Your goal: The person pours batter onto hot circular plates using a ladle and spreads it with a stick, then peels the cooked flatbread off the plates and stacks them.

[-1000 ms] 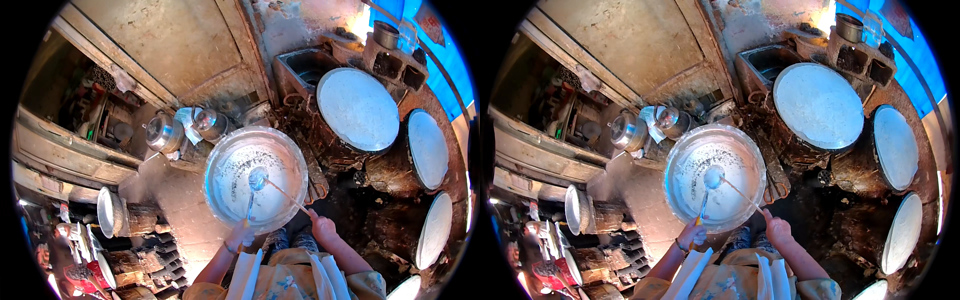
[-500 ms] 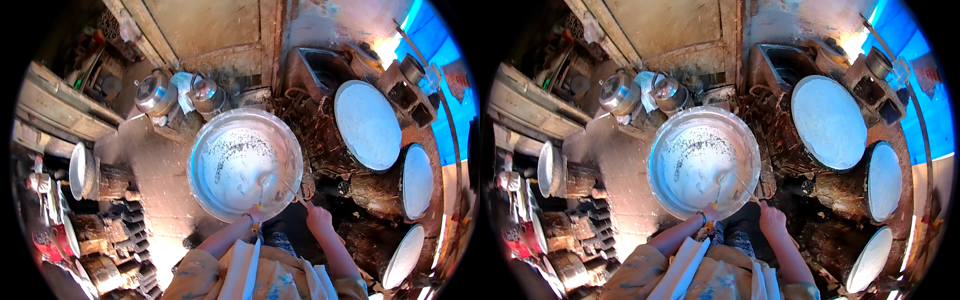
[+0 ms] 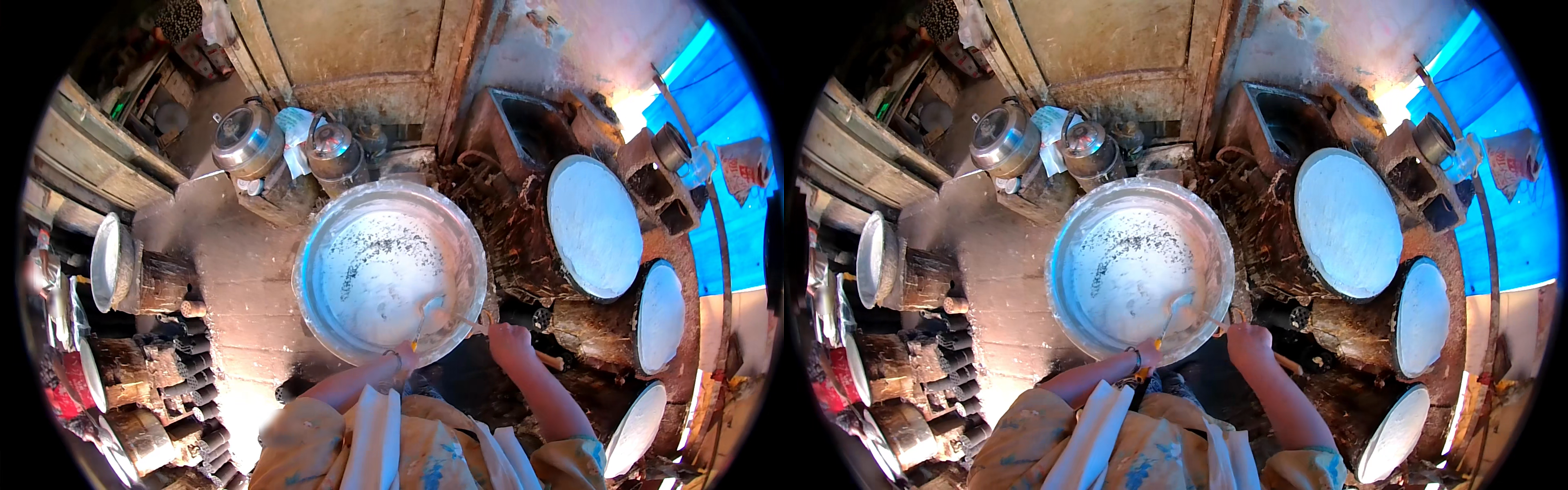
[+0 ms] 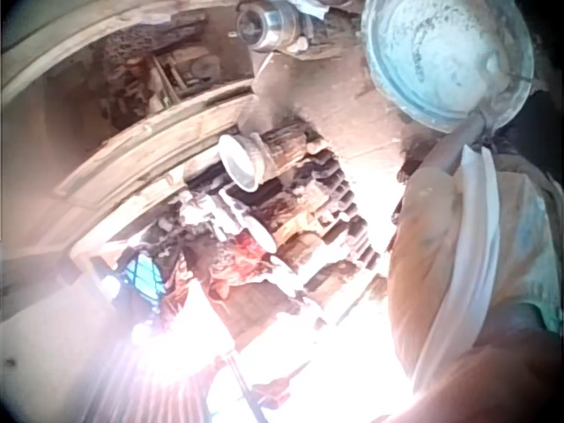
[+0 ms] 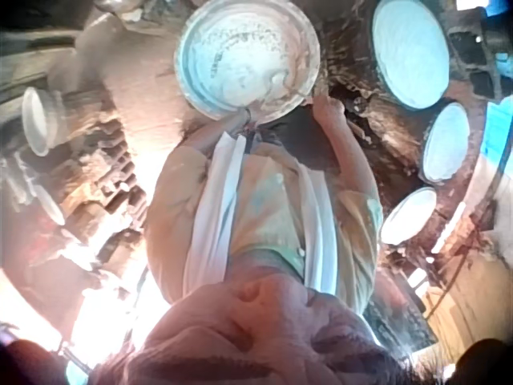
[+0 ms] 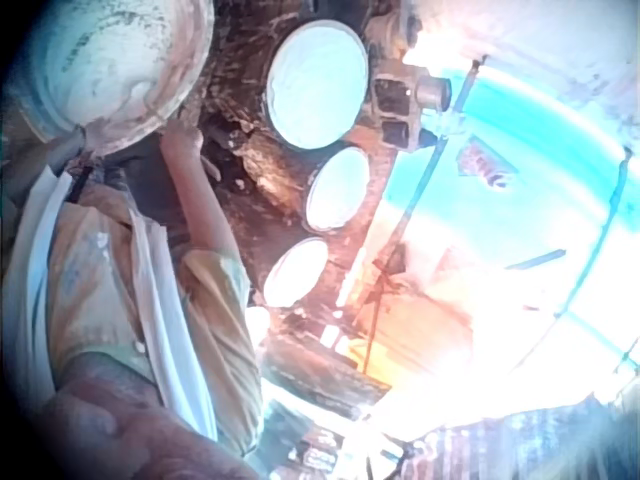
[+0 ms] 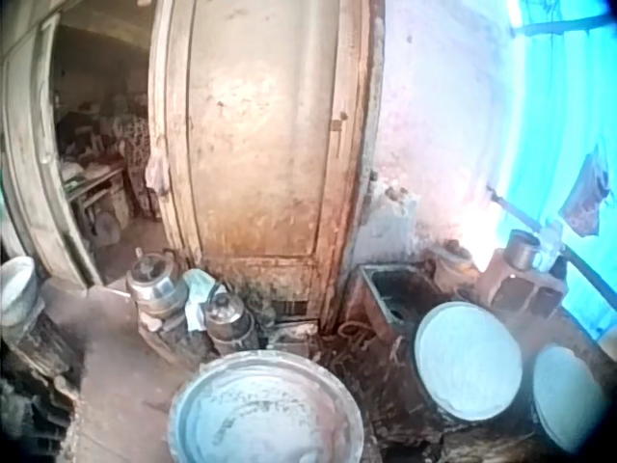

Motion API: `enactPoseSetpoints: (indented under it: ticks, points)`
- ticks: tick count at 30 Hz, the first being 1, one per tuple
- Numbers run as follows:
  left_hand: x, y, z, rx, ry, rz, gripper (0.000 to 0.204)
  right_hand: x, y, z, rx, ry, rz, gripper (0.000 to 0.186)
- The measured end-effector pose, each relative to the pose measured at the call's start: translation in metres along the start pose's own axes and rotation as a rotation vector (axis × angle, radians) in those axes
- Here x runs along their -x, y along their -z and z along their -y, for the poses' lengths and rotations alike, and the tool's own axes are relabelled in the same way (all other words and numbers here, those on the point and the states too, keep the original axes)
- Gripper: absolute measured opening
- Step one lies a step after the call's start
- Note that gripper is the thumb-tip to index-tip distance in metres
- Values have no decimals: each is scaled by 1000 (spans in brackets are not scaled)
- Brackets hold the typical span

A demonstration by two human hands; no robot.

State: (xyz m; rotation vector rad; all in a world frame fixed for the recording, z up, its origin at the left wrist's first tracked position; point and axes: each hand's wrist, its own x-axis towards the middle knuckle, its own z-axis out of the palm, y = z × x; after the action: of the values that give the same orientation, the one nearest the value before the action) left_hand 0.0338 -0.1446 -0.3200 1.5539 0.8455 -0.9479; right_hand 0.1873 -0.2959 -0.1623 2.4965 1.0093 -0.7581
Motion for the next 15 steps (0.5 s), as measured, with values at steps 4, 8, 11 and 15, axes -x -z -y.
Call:
enactPoseSetpoints:
  ticks: [4,8,11,15]
  points:
    - [-25,-15,22,1050,236,447,6,-1,1,22,38,-15,110,16]
    - [-23,-11,25,1457,265,984,9,13,0,18,-84,-25,132,18]
    - [-4,-11,26,1586,154,1074,11,41,-24,-5,-272,-53,70,16]
    - [63,-18,9,1691,-32,1138,15,92,-51,-13,-483,-62,-73,13]
